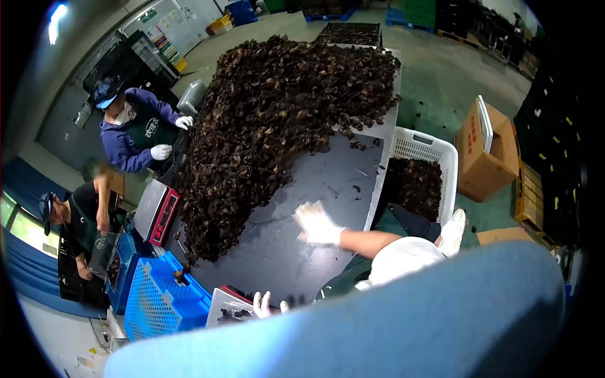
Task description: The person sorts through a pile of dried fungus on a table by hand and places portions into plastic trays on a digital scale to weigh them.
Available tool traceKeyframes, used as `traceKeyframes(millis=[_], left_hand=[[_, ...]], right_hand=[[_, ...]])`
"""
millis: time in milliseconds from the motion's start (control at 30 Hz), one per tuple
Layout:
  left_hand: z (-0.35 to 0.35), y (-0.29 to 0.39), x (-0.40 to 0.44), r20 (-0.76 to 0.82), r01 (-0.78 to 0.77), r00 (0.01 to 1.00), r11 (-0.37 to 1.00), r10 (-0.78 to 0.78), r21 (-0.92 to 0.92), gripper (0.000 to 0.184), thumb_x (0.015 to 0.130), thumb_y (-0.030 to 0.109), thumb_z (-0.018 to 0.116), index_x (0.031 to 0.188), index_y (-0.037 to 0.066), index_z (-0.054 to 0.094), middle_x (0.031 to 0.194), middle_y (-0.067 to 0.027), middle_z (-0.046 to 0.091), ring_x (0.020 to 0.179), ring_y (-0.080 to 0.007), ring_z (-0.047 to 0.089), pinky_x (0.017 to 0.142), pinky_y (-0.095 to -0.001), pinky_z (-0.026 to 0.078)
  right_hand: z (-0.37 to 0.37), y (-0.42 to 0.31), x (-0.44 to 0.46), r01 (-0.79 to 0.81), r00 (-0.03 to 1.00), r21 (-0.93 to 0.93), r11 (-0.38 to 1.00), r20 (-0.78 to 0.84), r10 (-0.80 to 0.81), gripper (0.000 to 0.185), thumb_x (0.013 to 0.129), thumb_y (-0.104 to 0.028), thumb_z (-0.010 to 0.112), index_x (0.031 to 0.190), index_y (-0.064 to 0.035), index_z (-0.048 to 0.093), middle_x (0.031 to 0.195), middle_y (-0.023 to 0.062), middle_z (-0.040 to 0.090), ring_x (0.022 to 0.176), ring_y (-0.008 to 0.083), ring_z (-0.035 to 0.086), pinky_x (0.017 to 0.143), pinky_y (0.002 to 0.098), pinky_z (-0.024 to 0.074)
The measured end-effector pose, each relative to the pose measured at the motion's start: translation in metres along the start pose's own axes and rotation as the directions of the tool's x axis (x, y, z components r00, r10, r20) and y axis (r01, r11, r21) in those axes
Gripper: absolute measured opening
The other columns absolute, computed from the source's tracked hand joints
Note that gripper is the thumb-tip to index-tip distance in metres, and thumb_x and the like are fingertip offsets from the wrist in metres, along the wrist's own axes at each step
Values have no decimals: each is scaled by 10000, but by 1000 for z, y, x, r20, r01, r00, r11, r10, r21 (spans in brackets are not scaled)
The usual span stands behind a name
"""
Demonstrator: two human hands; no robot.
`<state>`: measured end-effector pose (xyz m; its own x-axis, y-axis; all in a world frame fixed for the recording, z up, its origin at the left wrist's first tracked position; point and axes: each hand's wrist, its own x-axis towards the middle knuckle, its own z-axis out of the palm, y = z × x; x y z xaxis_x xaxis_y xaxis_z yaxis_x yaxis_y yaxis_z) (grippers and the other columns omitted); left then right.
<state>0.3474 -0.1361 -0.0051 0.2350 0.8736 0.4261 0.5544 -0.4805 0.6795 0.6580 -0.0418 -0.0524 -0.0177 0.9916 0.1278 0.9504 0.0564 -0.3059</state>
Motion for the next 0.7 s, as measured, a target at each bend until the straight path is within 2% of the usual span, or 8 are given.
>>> traceKeyframes(millis=[33,100,133,167,267,300,500,700], left_hand=[[-1,-4,-4,-1,6,1000,1000,-6,-3,460,863,53,652,1310,71,545,1458,-123,398,1337,-293,397,1061,-405,365],[-3,-8,-5,19,-264,964,955,264,133,459,862,48,651,1308,73,545,1452,-121,399,1330,-285,403,1060,-403,366],[-3,-9,-5,28,-349,936,921,350,175,459,861,46,651,1307,74,546,1449,-120,400,1327,-282,405,1060,-402,366],[-5,-5,-5,55,-375,927,912,371,167,459,861,42,650,1307,76,545,1443,-120,402,1322,-279,409,1062,-399,365],[4,-1,-8,81,-136,989,985,128,105,459,861,41,648,1307,77,543,1432,-119,406,1315,-275,414,1064,-393,362],[10,2,-11,103,147,983,988,-152,54,459,862,44,648,1307,77,541,1428,-119,409,1314,-274,415,1065,-390,359],[47,46,16,218,55,976,979,-11,-196,489,831,100,683,1299,64,549,1358,-189,474,1288,-337,452,1097,-420,343],[72,-4,4,276,21,961,982,33,-190,486,863,113,686,1323,69,537,1390,-164,439,1306,-294,454,1088,-396,377]], right_hand=[[-45,27,1,-245,943,-2,970,230,239,750,849,-441,596,1379,54,406,1450,275,390,1387,456,319,1134,633,184],[-16,115,-41,-425,883,-145,894,-286,373,778,839,-465,587,1401,42,408,1457,274,390,1394,453,305,1140,640,154],[-76,139,-52,-626,777,-21,779,66,626,771,871,-479,549,1406,57,401,1499,267,343,1412,467,258,1150,638,105],[-47,176,-79,-695,716,-203,690,-276,641,751,898,-462,536,1414,66,399,1522,262,312,1429,468,218,1150,643,78],[-63,211,-112,-819,562,-308,484,-261,785,736,944,-429,472,1462,75,332,1568,255,220,1446,478,157,1144,651,38],[-59,199,-108,-771,636,-297,564,-296,713,725,927,-416,488,1449,69,356,1555,259,244,1439,481,172,1141,653,62],[-4,24,-35,-49,983,-53,997,-182,39,624,795,-338,581,1296,24,496,1418,273,420,1343,453,360,1112,598,253],[61,-28,-70,753,644,76,654,117,-756,701,941,-504,495,1470,-66,356,1541,154,316,1427,380,279,1154,604,196]])
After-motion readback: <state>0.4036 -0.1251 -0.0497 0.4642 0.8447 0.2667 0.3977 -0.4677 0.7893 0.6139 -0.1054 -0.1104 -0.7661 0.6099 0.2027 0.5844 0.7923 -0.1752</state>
